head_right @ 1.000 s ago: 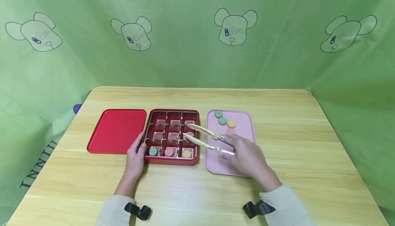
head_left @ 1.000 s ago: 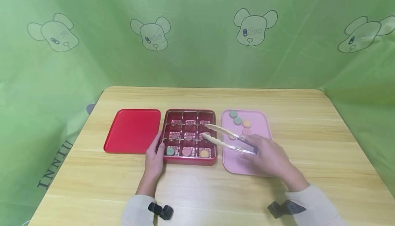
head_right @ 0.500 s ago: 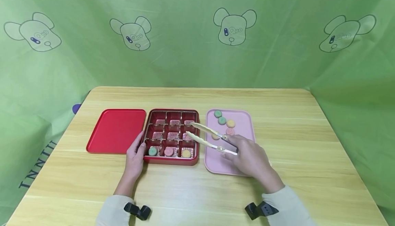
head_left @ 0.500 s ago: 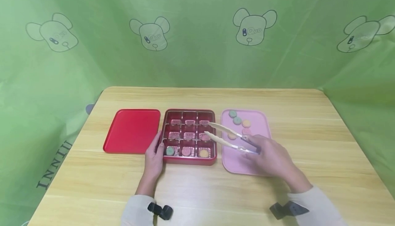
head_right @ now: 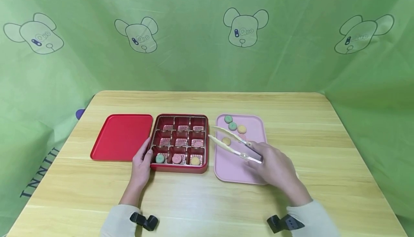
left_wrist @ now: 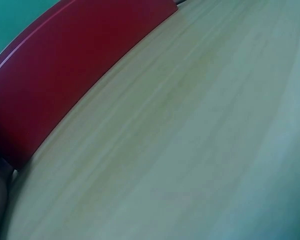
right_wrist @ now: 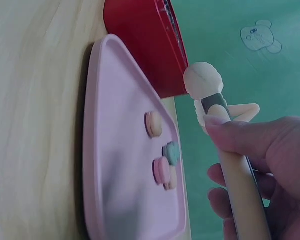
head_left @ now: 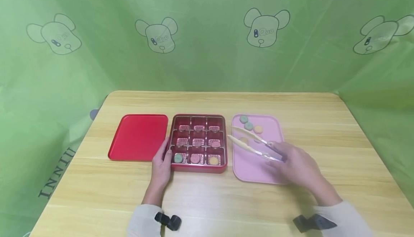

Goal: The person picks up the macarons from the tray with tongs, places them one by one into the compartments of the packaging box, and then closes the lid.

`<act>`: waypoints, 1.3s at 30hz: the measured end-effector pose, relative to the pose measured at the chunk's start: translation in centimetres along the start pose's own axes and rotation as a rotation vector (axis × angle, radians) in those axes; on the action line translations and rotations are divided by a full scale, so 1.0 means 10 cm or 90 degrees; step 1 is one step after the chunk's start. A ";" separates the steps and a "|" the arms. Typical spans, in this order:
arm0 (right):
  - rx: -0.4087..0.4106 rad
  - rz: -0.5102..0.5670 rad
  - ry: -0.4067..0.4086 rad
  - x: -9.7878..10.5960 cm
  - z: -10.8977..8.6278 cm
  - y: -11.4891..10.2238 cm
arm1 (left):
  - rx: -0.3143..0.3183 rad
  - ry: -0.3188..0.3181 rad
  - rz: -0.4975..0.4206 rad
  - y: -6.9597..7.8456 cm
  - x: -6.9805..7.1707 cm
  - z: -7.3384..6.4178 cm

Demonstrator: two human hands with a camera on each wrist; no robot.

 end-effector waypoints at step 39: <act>-0.034 -0.033 -0.016 -0.17 -0.15 0.30 | -0.028 0.017 -0.008 -0.37 0.00 0.07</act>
Point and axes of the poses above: each hand's wrist, its own z-axis towards the middle knuckle, its own x-axis out of the back of the hand, y = z × x, the point moved 1 cm from there along z, towards the middle knuckle, and after that the axes turned 6 degrees about -z, right-handed, at the moved point
